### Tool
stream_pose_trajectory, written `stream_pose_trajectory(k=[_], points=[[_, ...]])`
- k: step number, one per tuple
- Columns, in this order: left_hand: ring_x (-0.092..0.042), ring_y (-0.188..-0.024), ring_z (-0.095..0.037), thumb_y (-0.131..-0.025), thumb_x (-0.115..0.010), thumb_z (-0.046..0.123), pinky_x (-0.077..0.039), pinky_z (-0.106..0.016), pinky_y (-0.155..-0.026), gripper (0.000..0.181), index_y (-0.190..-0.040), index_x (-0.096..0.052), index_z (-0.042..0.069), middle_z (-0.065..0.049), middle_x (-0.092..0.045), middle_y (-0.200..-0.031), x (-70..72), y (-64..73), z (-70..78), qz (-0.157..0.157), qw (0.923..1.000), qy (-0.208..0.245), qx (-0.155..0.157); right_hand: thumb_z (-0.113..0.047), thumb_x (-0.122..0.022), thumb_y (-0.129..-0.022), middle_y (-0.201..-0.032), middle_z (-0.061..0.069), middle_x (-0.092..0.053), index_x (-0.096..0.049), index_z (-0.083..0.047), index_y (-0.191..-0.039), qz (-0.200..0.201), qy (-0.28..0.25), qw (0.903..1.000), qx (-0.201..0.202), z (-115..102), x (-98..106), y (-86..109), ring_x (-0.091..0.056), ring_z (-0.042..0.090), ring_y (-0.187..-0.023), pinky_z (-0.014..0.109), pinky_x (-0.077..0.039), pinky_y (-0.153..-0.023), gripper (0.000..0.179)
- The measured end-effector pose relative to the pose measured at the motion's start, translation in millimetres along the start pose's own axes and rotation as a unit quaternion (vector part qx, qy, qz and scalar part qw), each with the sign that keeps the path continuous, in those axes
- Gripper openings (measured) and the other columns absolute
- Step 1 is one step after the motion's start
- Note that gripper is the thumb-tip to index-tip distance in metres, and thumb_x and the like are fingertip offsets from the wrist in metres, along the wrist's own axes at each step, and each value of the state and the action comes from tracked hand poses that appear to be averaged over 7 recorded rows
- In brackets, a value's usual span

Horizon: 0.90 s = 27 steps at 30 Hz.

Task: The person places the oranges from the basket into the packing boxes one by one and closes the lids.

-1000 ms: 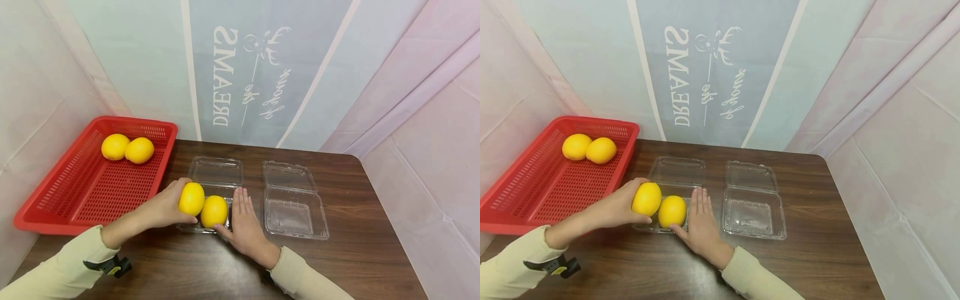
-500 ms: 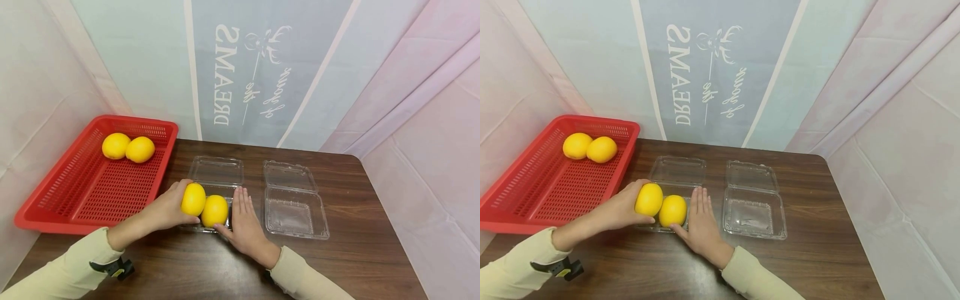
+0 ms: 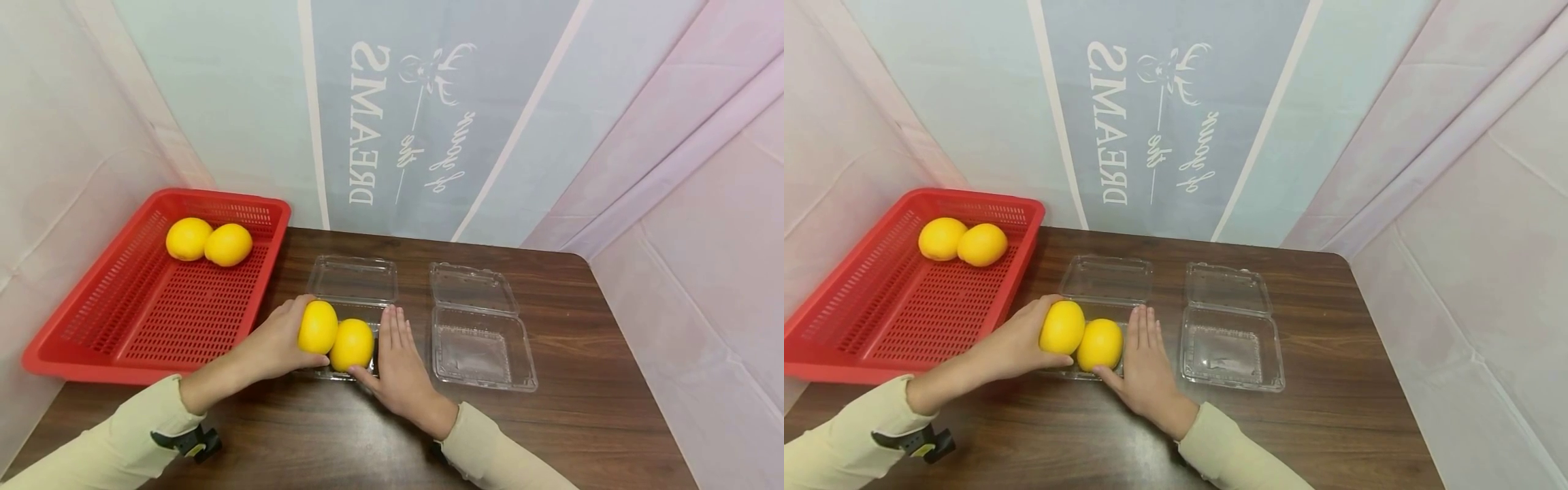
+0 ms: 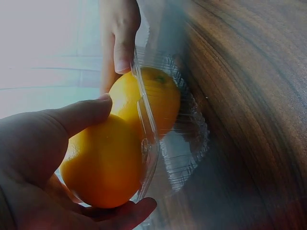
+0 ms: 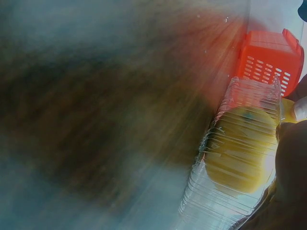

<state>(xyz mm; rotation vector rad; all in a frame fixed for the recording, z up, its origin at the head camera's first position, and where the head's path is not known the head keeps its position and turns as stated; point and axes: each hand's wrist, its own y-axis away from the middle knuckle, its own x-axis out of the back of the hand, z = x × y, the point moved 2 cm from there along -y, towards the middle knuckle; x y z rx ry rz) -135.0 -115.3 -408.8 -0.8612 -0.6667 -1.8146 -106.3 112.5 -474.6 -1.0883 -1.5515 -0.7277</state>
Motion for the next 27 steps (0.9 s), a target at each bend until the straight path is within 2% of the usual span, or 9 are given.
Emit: stream_pose_trajectory(k=[9, 18, 27], points=[[-0.057, -0.112, -0.037, -0.073, -0.092, 0.04, -0.054, -0.057, -0.086, 0.1, -0.145, -0.038, -0.002, -0.023, -0.055, -0.13, -2.5, 0.4, -1.1, 0.004, 1.0, -0.007, -0.001, -0.064, -0.053, -0.098, -0.164, 0.032, -0.006, -0.004, 0.013, -0.157, 0.003, 0.002, 1.0, -0.002, 0, -1, 0.0, -0.006, 0.039, -0.154, 0.05, -0.013, -0.123, 0.108], [-0.051, -0.118, -0.039, -0.07, -0.093, 0.042, -0.055, -0.055, -0.076, 0.099, -0.147, -0.042, 0.007, -0.02, -0.057, -0.135, -8.6, 1.2, -1.9, 0.01, 0.9996, -0.026, -0.005, -0.063, -0.052, -0.099, -0.164, 0.032, -0.005, -0.005, 0.013, -0.156, 0.002, 0.003, 1.0, -0.001, 1, -3, -0.1, -0.005, 0.038, -0.154, 0.049, -0.012, -0.123, 0.107], [-0.05, -0.115, -0.038, -0.069, -0.093, 0.045, -0.055, -0.053, -0.075, 0.101, -0.147, -0.043, 0.003, -0.019, -0.058, -0.133, -16.1, 1.2, -3.0, 0.029, 0.9983, -0.049, -0.008, -0.064, -0.053, -0.098, -0.164, 0.032, -0.007, -0.005, 0.013, -0.156, 0.01, -0.001, 0.9999, -0.002, 0, -6, 0.7, -0.006, 0.038, -0.154, 0.049, -0.012, -0.123, 0.108]])
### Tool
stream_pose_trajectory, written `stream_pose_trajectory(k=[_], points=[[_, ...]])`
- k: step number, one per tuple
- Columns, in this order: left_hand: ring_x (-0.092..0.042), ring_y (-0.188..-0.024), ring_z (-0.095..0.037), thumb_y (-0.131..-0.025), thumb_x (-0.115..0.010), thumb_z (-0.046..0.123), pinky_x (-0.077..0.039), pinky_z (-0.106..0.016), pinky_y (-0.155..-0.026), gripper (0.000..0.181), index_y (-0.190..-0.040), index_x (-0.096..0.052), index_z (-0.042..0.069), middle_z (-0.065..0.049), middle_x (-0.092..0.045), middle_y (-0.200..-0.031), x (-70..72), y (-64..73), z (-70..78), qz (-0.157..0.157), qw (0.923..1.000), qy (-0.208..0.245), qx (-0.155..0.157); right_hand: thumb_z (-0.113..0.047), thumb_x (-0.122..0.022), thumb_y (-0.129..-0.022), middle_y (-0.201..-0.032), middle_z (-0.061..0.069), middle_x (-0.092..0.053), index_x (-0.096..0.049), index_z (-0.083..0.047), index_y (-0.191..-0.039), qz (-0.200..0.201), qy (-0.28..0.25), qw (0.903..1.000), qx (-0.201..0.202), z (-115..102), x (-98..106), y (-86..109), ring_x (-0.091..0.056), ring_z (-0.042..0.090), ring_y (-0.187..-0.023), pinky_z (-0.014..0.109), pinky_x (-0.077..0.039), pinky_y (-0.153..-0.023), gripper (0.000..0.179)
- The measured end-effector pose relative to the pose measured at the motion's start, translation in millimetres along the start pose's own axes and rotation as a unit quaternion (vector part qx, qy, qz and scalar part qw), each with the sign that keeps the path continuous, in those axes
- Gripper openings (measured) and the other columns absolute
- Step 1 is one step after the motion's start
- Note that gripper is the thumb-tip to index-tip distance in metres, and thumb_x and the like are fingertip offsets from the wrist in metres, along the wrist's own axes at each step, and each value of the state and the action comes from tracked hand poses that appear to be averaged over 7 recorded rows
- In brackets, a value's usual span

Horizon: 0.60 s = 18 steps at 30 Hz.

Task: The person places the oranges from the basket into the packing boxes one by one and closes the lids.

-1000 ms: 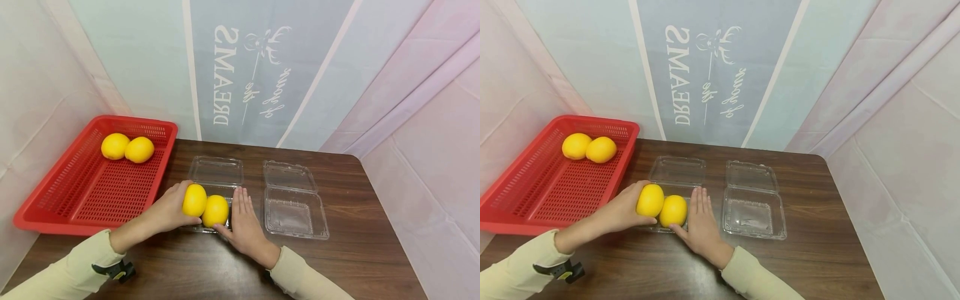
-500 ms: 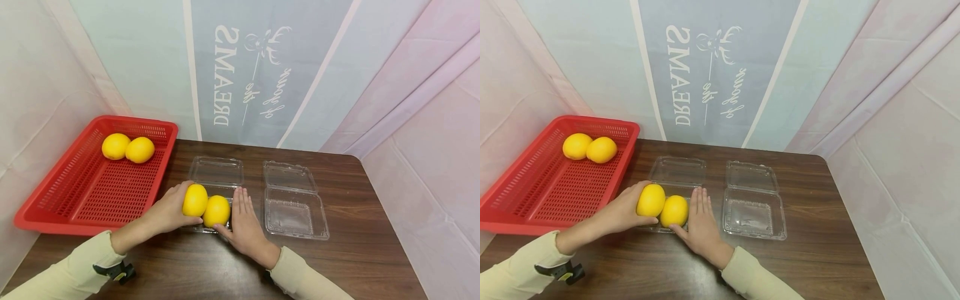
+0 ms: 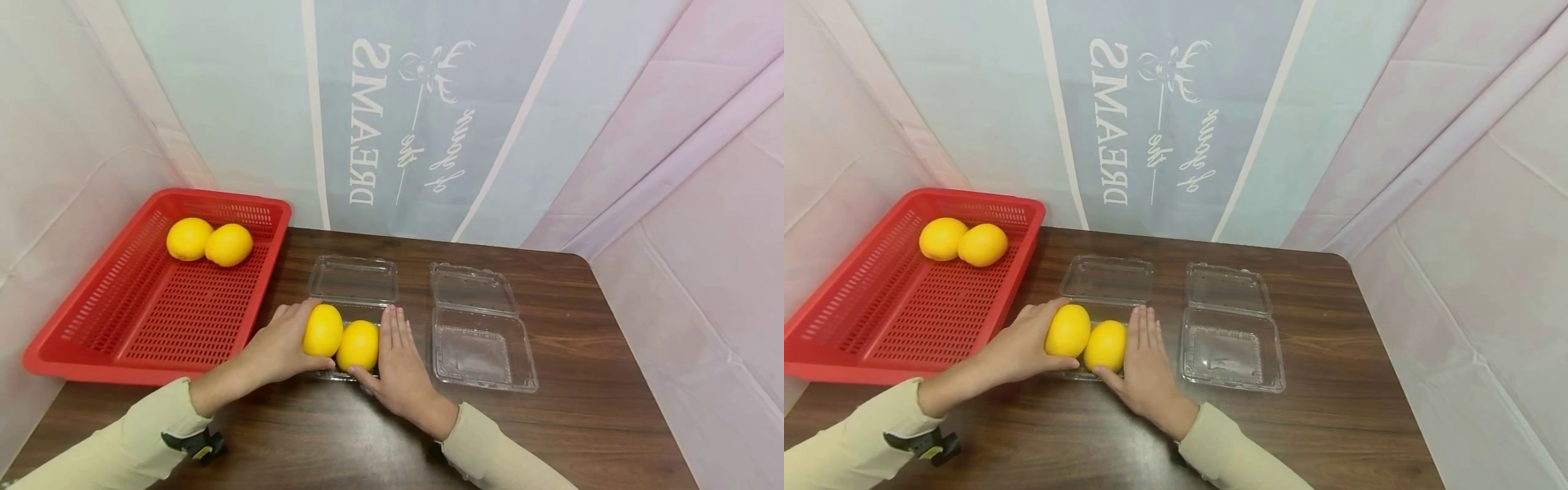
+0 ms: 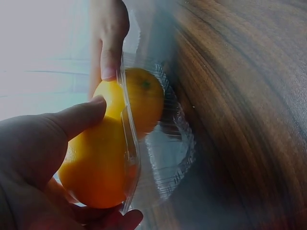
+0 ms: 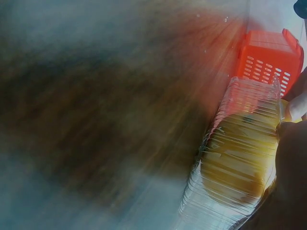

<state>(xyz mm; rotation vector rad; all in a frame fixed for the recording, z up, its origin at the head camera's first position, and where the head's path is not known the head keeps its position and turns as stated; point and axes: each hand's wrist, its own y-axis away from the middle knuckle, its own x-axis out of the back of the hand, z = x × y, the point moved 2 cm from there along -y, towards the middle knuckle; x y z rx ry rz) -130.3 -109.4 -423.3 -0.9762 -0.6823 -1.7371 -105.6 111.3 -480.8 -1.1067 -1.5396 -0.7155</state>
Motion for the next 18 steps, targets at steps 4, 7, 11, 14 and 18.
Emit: stream_pose_trajectory(k=[4, 7, 11, 14, 18], points=[[-0.049, -0.113, -0.037, -0.069, -0.094, 0.044, -0.056, -0.052, -0.076, 0.102, -0.147, -0.043, 0.002, -0.019, -0.058, -0.135, -3.7, 0.7, 1.5, 0.008, 0.9999, -0.007, -0.005, -0.064, -0.053, -0.098, -0.163, 0.032, -0.007, -0.005, 0.013, -0.156, 0.0, 0.001, 1.0, 0.0, 0.4, -0.9, 0.3, -0.006, 0.038, -0.154, 0.049, -0.012, -0.123, 0.108], [-0.049, -0.112, -0.037, -0.067, -0.095, 0.044, -0.056, -0.052, -0.077, 0.104, -0.147, -0.043, 0.001, -0.021, -0.058, -0.136, -5.2, 1.6, 2.3, 0.01, 0.9998, -0.01, -0.011, -0.063, -0.054, -0.098, -0.163, 0.032, -0.007, -0.006, 0.013, -0.156, -0.001, 0.0, 1.0, 0.0, 0.0, -0.8, 0.3, -0.006, 0.038, -0.154, 0.048, -0.012, -0.123, 0.108], [-0.048, -0.112, -0.037, -0.066, -0.096, 0.043, -0.056, -0.053, -0.078, 0.105, -0.146, -0.044, 0.0, -0.023, -0.058, -0.135, -6.8, 2.5, 1.4, 0.012, 0.9996, -0.016, -0.02, -0.063, -0.054, -0.098, -0.164, 0.032, -0.006, -0.005, 0.014, -0.156, -0.001, -0.003, 1.0, 0.0, 0.2, -0.8, 0.4, -0.006, 0.038, -0.154, 0.048, -0.012, -0.123, 0.108], [-0.048, -0.114, -0.038, -0.067, -0.095, 0.042, -0.056, -0.054, -0.08, 0.104, -0.146, -0.044, -0.002, -0.023, -0.058, -0.135, -6.9, 2.9, 0.6, 0.015, 0.9994, -0.022, -0.023, -0.062, -0.055, -0.098, -0.164, 0.032, -0.006, -0.004, 0.013, -0.156, 0.001, -0.009, 1.0, -0.001, 0.7, -0.9, 0.5, -0.006, 0.038, -0.154, 0.048, -0.012, -0.123, 0.109], [-0.048, -0.115, -0.038, -0.068, -0.094, 0.043, -0.055, -0.055, -0.083, 0.102, -0.145, -0.045, -0.002, -0.023, -0.058, -0.135, -6.8, 2.7, 0.1, 0.018, 0.9993, -0.02, -0.026, -0.061, -0.057, -0.097, -0.164, 0.032, -0.006, -0.003, 0.013, -0.156, 0.006, -0.015, 0.9999, -0.001, 1.3, -0.6, 0.7, -0.006, 0.038, -0.154, 0.048, -0.013, -0.123, 0.109]])
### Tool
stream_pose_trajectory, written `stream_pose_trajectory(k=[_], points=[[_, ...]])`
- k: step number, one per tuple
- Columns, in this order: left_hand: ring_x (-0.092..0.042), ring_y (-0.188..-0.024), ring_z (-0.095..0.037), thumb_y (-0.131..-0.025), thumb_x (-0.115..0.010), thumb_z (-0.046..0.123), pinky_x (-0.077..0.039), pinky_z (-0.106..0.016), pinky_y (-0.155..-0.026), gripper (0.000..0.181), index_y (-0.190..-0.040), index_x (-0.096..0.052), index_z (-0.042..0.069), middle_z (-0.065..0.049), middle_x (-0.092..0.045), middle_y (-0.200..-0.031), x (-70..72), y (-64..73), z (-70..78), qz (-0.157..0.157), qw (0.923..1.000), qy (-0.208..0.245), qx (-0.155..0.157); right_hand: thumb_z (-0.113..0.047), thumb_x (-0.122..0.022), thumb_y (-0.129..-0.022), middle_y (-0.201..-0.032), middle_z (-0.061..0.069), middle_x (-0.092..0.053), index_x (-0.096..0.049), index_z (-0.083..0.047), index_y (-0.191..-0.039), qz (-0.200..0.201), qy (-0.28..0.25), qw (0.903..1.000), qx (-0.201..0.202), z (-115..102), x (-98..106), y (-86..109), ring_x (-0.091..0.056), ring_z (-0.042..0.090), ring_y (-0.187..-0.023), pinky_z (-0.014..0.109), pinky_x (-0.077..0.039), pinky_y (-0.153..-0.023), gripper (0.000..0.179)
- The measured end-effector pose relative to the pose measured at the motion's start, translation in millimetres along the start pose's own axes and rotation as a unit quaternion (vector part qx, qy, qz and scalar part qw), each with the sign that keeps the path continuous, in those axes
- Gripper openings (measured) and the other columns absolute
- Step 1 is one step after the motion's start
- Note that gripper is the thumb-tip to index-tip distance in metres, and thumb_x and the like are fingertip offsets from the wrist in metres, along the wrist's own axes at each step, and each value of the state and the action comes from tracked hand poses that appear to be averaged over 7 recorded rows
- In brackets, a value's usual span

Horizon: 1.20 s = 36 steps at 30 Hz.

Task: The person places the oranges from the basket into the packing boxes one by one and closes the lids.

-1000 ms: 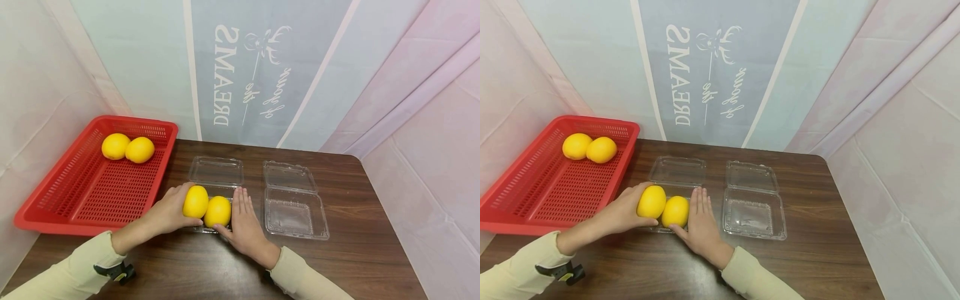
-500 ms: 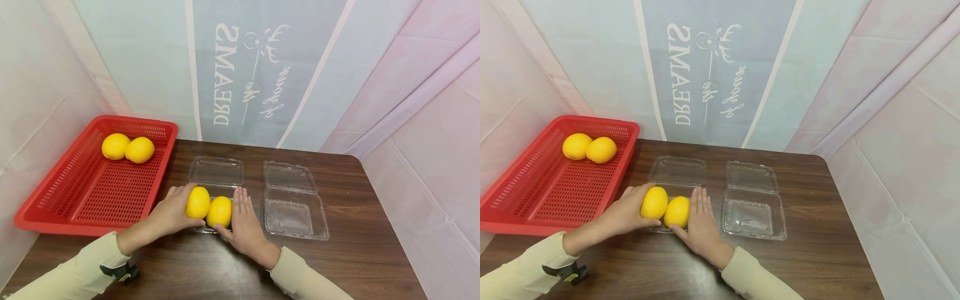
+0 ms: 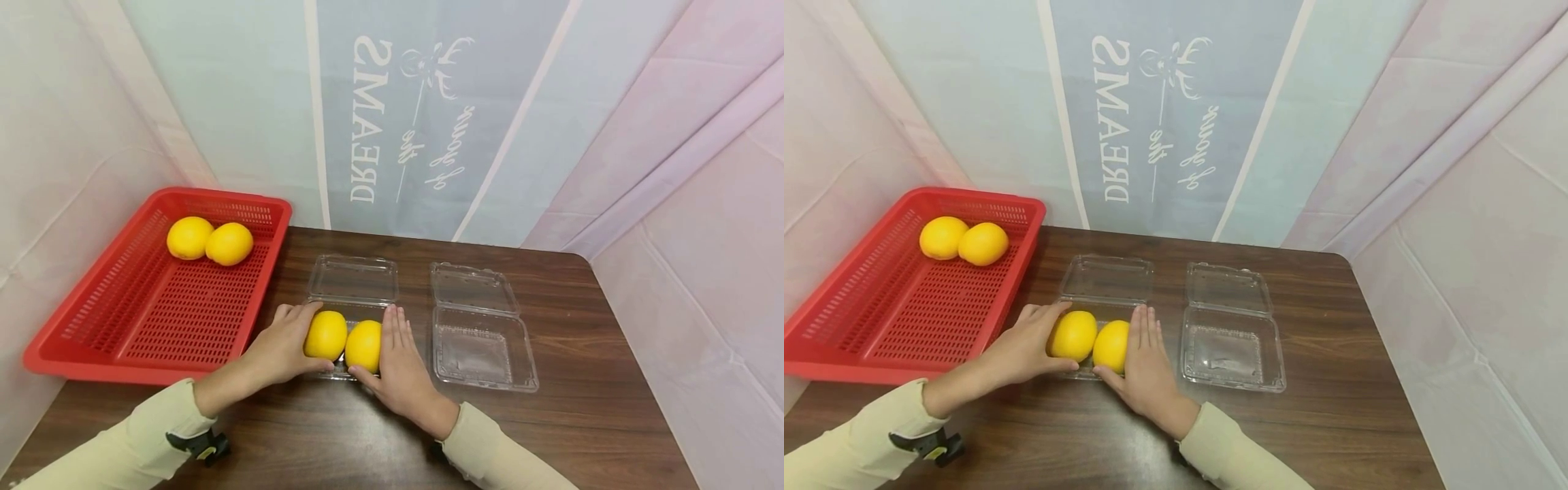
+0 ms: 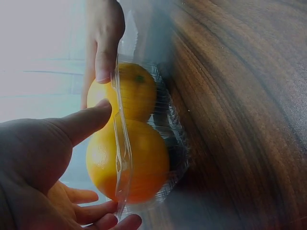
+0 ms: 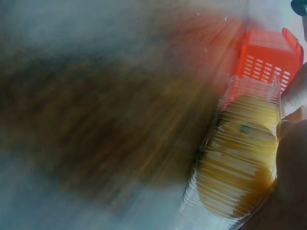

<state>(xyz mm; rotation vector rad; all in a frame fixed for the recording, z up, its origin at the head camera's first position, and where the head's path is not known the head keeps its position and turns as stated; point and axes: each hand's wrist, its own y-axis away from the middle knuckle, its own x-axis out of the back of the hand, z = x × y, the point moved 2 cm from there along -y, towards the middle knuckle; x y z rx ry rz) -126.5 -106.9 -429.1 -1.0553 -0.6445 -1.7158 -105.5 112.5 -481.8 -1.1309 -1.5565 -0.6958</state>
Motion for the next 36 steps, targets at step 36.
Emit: stream_pose_trajectory(k=[36], points=[[-0.043, -0.131, -0.047, -0.093, -0.075, 0.027, -0.041, -0.063, -0.106, 0.078, -0.149, -0.034, -0.009, -0.033, -0.037, -0.147, 7.0, -10.5, -3.5, 0.069, 0.9792, 0.167, 0.091, -0.048, -0.056, -0.102, -0.163, 0.034, -0.007, -0.005, 0.013, -0.157, -0.047, -0.123, 0.9913, 0.003, 3, 31, -9.8, -0.007, 0.047, -0.152, 0.055, -0.012, -0.122, 0.096]])
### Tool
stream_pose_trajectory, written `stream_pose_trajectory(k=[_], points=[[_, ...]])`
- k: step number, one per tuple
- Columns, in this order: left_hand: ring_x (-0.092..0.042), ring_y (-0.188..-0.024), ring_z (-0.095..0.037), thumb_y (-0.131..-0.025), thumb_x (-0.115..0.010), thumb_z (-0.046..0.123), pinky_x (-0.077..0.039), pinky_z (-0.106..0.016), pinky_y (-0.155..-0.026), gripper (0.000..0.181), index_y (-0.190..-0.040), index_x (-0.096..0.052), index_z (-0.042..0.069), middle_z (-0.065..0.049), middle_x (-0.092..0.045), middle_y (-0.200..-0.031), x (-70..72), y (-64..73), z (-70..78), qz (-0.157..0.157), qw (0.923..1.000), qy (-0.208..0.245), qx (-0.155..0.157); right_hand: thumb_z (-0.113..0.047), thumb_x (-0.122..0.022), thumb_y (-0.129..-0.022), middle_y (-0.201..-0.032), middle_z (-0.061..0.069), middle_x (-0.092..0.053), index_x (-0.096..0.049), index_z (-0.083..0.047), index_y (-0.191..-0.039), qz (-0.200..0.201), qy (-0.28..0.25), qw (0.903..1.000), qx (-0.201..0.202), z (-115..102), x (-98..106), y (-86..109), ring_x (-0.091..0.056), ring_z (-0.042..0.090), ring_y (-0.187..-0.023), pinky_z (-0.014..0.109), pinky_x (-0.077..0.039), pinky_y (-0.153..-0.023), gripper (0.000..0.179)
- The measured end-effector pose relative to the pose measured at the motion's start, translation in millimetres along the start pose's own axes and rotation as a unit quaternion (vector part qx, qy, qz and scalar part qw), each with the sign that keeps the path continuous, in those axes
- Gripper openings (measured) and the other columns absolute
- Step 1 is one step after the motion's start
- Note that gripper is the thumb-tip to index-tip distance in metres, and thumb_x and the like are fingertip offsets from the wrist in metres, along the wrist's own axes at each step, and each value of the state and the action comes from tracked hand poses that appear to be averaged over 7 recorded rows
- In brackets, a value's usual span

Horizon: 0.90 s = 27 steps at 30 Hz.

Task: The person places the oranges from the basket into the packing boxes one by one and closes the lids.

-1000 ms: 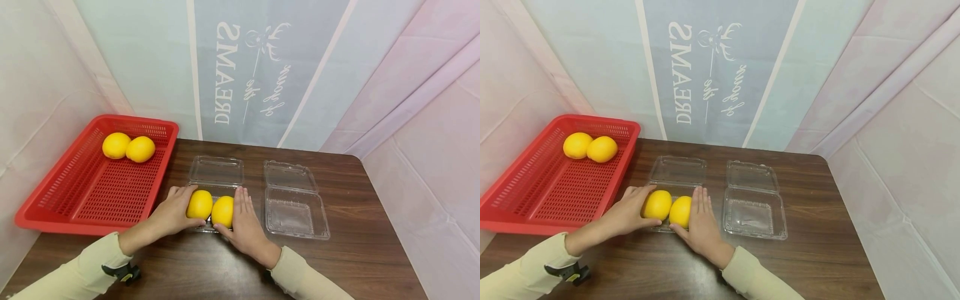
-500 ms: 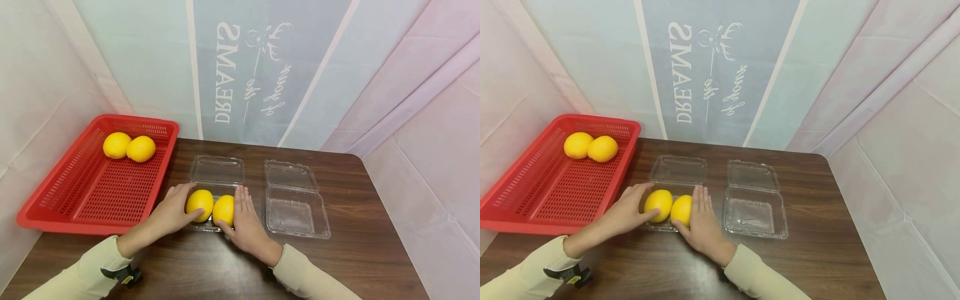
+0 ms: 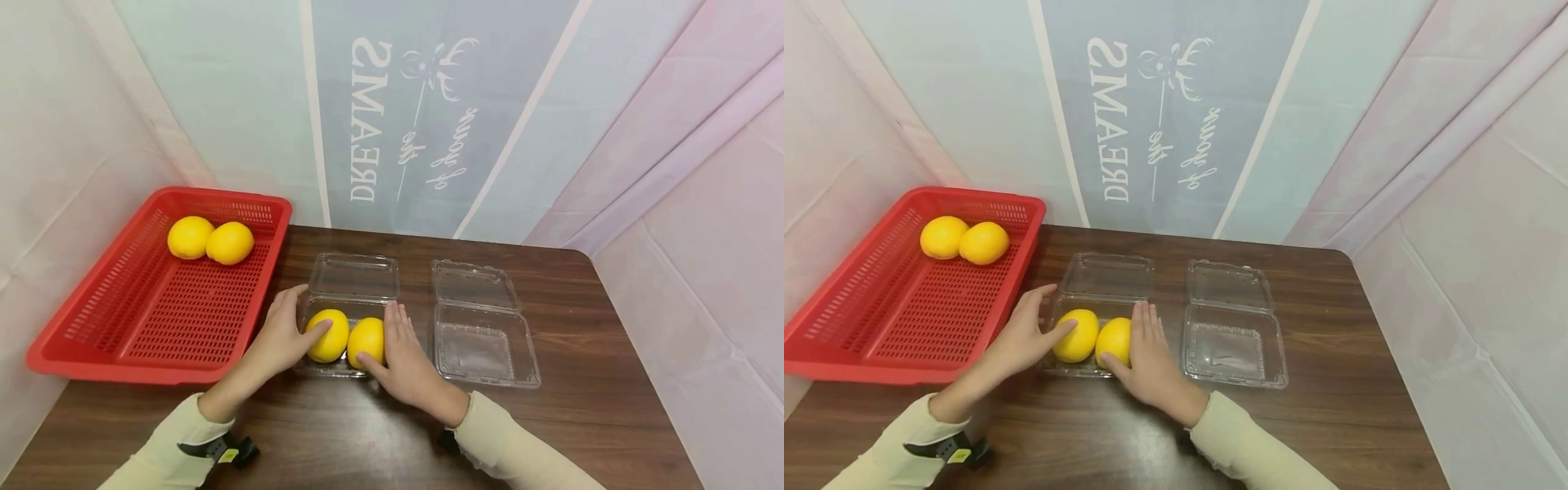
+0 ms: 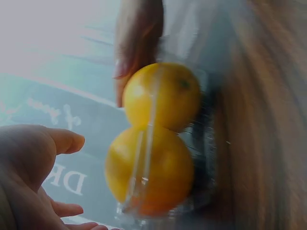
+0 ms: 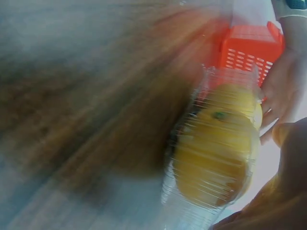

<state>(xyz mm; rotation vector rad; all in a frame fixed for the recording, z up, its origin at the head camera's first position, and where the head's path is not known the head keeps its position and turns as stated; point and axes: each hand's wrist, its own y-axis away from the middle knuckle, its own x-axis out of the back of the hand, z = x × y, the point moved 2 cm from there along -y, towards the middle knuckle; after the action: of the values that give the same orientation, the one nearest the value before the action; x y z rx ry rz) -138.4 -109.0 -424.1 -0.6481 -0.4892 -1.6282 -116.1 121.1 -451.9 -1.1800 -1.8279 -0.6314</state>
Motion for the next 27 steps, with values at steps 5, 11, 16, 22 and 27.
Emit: stream_pose_trajectory(k=[5, 11, 16, 22, 27], points=[[-0.047, -0.122, -0.044, -0.095, -0.073, 0.026, -0.044, -0.059, -0.101, 0.078, -0.15, -0.03, -0.011, -0.033, -0.037, -0.143, 0.0, -4.1, 3.1, 0.0, 0.9987, 0.045, 0.024, -0.047, -0.055, -0.104, -0.164, 0.033, -0.007, -0.008, 0.01, -0.158, -0.002, -0.042, 0.9988, -0.026, -4, 9, -4.8, -0.009, 0.048, -0.152, 0.06, -0.018, -0.119, 0.091], [-0.036, -0.137, -0.047, -0.098, -0.068, 0.035, -0.034, -0.063, -0.111, 0.085, -0.154, -0.022, -0.01, -0.034, -0.027, -0.153, -3.5, -8.9, 2.2, -0.036, 0.9958, 0.058, 0.061, -0.048, -0.053, -0.104, -0.165, 0.031, -0.001, -0.006, 0.007, -0.159, 0.002, -0.099, 0.9928, -0.068, -6, 19, -13.2, -0.009, 0.051, -0.15, 0.064, -0.019, -0.117, 0.091], [-0.03, -0.143, -0.049, -0.1, -0.063, 0.04, -0.03, -0.064, -0.114, 0.09, -0.156, -0.013, -0.009, -0.035, -0.021, -0.157, -1.5, -13.9, -3.1, -0.05, 0.9918, 0.084, 0.082, -0.052, -0.05, -0.104, -0.166, 0.025, 0.008, 0.002, 0.003, -0.16, -0.01, -0.153, 0.9816, -0.115, -9, 29, -24.1, 0.001, 0.047, -0.152, 0.066, -0.012, -0.118, 0.094], [-0.025, -0.146, -0.049, -0.102, -0.059, 0.041, -0.027, -0.062, -0.116, 0.09, -0.158, -0.009, -0.008, -0.035, -0.017, -0.159, -4.1, -18.8, -4.6, -0.054, 0.9868, 0.115, 0.101, -0.049, -0.048, -0.105, -0.165, 0.026, 0.009, 0.005, 0.005, -0.159, 0.002, -0.211, 0.9658, -0.151, -4, 30, -37.0, 0.004, 0.043, -0.153, 0.062, -0.007, -0.121, 0.093], [-0.023, -0.148, -0.049, -0.103, -0.059, 0.041, -0.025, -0.062, -0.117, 0.089, -0.159, -0.008, -0.006, -0.035, -0.017, -0.161, -8.4, -21.5, -5.0, -0.051, 0.9825, 0.137, 0.115, -0.05, -0.049, -0.105, -0.166, 0.025, 0.009, 0.006, 0.004, -0.159, 0.0, -0.255, 0.9499, -0.181, 0, 25, -41.7, 0.003, 0.038, -0.154, 0.055, -0.005, -0.123, 0.094]])
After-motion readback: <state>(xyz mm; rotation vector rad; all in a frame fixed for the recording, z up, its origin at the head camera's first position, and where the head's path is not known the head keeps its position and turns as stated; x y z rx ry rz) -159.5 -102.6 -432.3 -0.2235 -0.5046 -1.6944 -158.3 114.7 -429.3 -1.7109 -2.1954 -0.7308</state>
